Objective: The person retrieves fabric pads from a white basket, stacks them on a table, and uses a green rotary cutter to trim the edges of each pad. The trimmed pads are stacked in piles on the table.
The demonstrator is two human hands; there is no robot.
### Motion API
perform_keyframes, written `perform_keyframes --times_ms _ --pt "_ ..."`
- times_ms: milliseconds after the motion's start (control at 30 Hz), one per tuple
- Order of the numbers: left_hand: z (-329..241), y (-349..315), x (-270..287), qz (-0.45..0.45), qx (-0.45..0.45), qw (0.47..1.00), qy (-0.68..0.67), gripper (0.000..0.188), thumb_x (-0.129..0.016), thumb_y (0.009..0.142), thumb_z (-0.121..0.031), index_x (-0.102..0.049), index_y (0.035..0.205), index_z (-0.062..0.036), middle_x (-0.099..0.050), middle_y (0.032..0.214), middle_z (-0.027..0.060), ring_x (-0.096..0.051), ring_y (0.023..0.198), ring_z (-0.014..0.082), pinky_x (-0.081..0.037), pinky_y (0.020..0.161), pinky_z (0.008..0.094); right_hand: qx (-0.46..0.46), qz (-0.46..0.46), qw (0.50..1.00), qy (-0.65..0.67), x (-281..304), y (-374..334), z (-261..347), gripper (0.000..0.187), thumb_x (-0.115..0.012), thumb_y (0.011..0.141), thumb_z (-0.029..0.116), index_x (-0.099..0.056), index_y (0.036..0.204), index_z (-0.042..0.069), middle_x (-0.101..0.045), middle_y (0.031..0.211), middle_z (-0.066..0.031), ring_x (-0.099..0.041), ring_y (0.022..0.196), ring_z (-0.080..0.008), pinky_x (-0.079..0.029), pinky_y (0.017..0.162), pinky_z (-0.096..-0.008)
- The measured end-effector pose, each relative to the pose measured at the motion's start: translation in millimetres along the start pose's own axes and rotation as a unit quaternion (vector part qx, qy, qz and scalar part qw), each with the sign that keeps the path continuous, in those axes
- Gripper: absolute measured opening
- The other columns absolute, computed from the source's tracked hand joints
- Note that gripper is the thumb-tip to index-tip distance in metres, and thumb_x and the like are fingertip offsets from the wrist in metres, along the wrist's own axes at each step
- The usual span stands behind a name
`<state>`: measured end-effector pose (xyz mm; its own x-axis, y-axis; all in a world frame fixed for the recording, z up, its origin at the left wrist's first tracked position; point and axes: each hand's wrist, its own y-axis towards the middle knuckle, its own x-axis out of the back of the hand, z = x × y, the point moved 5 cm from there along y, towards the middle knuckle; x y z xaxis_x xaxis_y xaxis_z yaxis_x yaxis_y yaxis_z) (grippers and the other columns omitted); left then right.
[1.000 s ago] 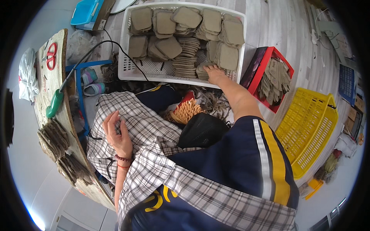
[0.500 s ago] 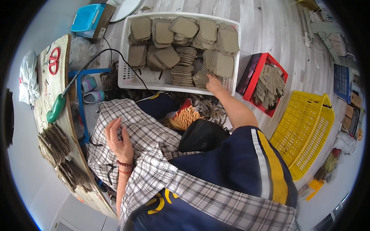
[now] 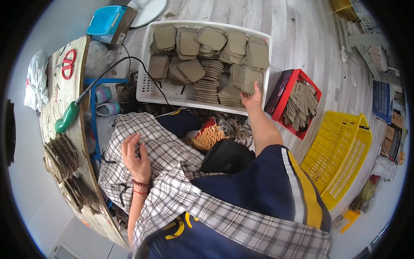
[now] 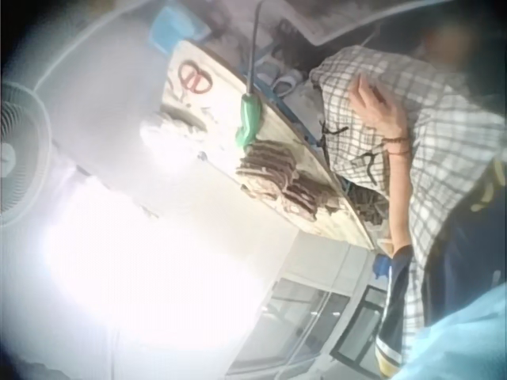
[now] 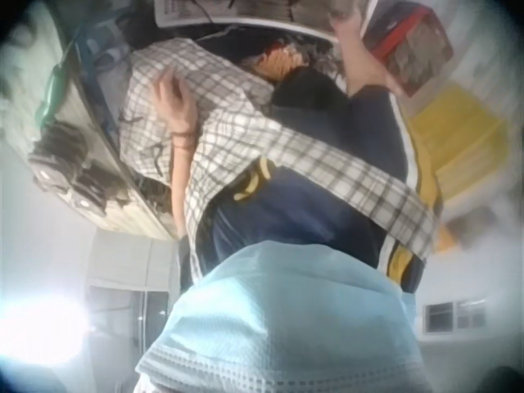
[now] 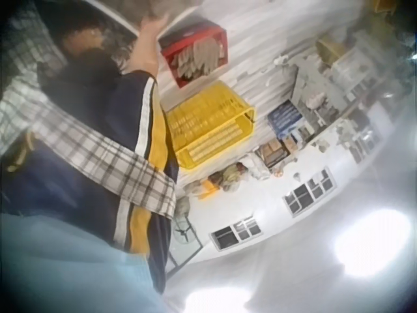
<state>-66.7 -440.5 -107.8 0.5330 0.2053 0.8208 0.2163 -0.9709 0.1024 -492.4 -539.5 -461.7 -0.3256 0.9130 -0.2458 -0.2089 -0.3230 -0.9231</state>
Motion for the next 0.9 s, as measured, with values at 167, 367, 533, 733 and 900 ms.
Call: perform_keyframes --times_ms 167,367,533,733,900 --pt "-1 -6 7 0.004 0.002 1.000 0.011 0.029 -0.063 0.079 0.000 -0.064 0.107 -0.0042 -0.062 0.106 0.0126 -0.058 0.093 0.0291 -0.044 0.083 0.0385 0.032 -0.043 0.998 0.042 6 7 -6 0.099 -0.088 0.064 0.033 -0.032 0.143 0.013 -0.028 0.146 -0.0123 -0.029 0.133 -0.0322 -0.027 0.111 -0.0492" --pt "1 -8 6 0.020 0.010 1.000 0.006 0.026 -0.060 0.083 0.000 -0.064 0.109 -0.0034 -0.061 0.108 0.0122 -0.057 0.099 0.0294 -0.046 0.086 0.0388 0.065 -0.025 0.995 0.075 1 6 -1 0.082 -0.085 0.069 0.031 -0.040 0.136 0.013 -0.036 0.137 -0.0124 -0.032 0.128 -0.0321 -0.033 0.107 -0.0513" --pt "1 -12 10 0.020 0.007 1.000 0.011 0.026 -0.060 0.083 0.000 -0.064 0.109 -0.0034 -0.061 0.107 0.0120 -0.057 0.098 0.0293 -0.046 0.085 0.0387 0.057 -0.029 0.995 0.080 2 -6 -4 0.081 -0.086 0.066 0.036 -0.043 0.132 0.016 -0.039 0.132 -0.0121 -0.036 0.120 -0.0302 -0.038 0.101 -0.0490" --pt "3 -12 11 0.021 0.005 1.000 0.014 0.026 -0.061 0.083 -0.001 -0.064 0.108 -0.0036 -0.061 0.108 0.0119 -0.057 0.098 0.0294 -0.045 0.086 0.0390 0.056 -0.034 0.992 0.104 5 0 0 0.087 -0.088 0.061 0.035 -0.044 0.134 0.019 -0.038 0.138 -0.0105 -0.038 0.122 -0.0315 -0.035 0.103 -0.0510" --pt "2 -17 17 0.023 0.010 1.000 0.016 0.026 -0.062 0.083 -0.002 -0.064 0.108 -0.0042 -0.061 0.108 0.0119 -0.057 0.099 0.0295 -0.045 0.086 0.0393 0.066 -0.015 0.993 0.095 4 -11 -1 0.080 -0.083 0.068 0.038 -0.043 0.134 0.018 -0.036 0.139 -0.0116 -0.034 0.125 -0.0356 -0.035 0.103 -0.0552"
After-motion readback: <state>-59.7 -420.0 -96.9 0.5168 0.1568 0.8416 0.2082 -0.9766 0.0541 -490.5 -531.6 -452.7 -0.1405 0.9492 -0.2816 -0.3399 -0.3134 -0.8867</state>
